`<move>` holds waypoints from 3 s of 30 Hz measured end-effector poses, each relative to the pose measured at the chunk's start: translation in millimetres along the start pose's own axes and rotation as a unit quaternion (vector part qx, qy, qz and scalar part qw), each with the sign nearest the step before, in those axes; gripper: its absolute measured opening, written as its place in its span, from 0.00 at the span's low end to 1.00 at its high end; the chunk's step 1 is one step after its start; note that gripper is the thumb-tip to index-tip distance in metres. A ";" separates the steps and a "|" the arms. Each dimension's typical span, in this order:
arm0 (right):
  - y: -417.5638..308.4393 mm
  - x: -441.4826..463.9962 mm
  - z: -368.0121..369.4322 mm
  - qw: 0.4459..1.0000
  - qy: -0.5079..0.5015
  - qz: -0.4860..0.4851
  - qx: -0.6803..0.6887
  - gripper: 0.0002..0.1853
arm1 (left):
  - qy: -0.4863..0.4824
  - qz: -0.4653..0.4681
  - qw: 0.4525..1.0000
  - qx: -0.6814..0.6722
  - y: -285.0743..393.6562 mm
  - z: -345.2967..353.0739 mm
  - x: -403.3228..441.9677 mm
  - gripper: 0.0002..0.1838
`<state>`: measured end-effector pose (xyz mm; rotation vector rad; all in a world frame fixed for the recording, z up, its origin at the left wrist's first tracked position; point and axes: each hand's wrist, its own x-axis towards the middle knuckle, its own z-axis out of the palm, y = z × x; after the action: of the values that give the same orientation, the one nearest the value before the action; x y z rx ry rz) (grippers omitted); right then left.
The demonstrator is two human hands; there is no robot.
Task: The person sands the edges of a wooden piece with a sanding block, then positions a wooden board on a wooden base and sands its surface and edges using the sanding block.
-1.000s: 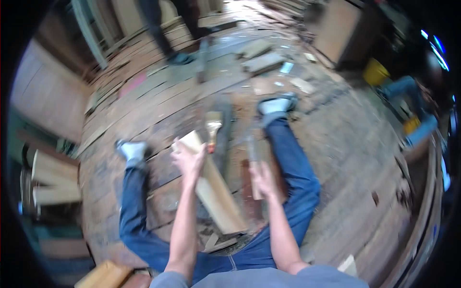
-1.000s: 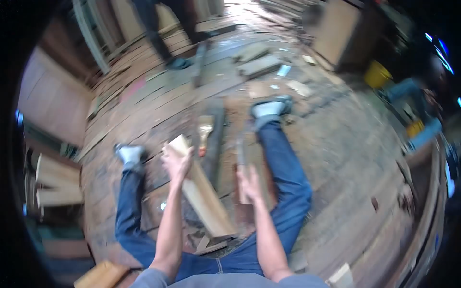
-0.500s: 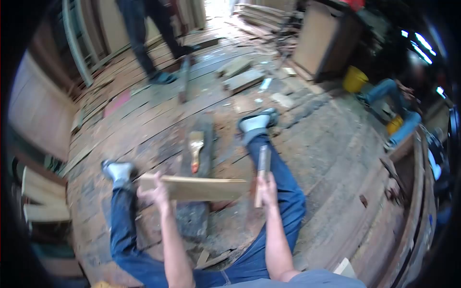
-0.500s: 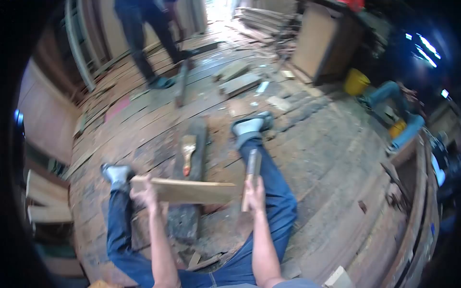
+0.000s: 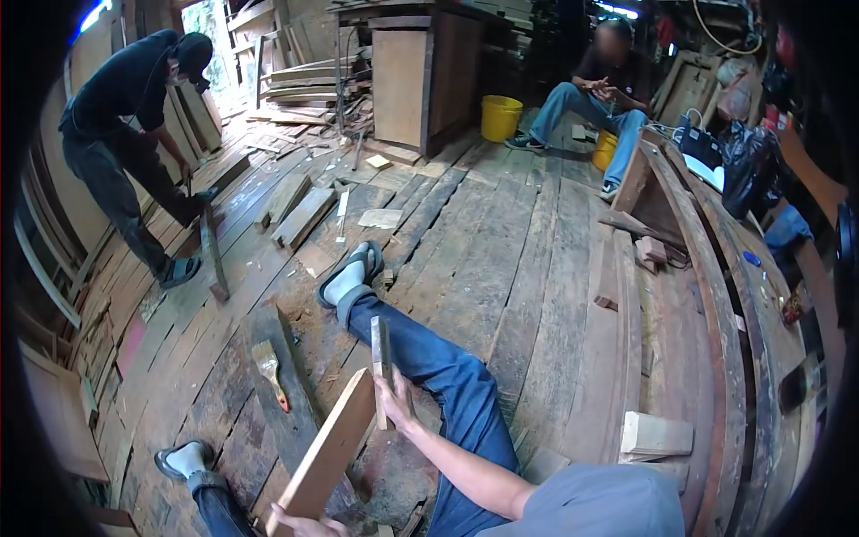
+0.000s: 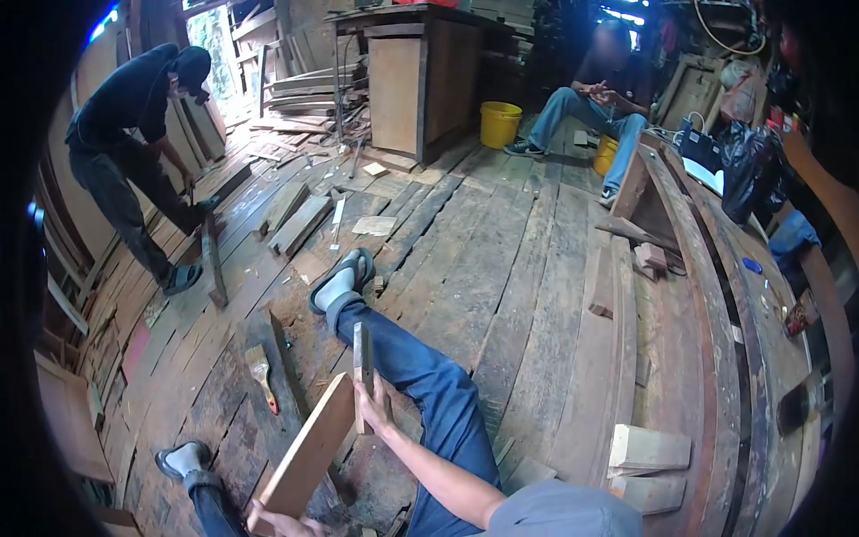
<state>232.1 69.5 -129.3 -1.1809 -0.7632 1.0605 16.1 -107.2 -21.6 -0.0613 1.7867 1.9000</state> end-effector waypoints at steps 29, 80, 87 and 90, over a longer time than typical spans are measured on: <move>-10.5 4.1 73.1 0.910 -0.195 -0.094 -0.355 0.47 | -0.087 -0.600 0.782 -0.144 -90.6 -124.0 -34.1 0.51; 0.9 18.1 97.1 0.858 -0.269 -0.212 -0.384 0.39 | -0.230 0.400 0.580 0.671 -41.5 -36.4 9.9 0.74; -35.2 -68.8 29.2 0.781 -0.327 -0.196 -0.494 0.42 | -0.237 0.366 0.659 0.613 -54.0 -39.3 20.2 0.66; -45.9 -103.4 13.9 0.730 -0.389 -0.187 -0.530 0.43 | -0.271 0.409 0.670 0.558 -44.1 -26.3 21.6 0.61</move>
<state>195.0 -24.1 -75.9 -1.3571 -2.4010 0.7024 6.9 -125.2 -73.5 1.7691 2.3097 0.6454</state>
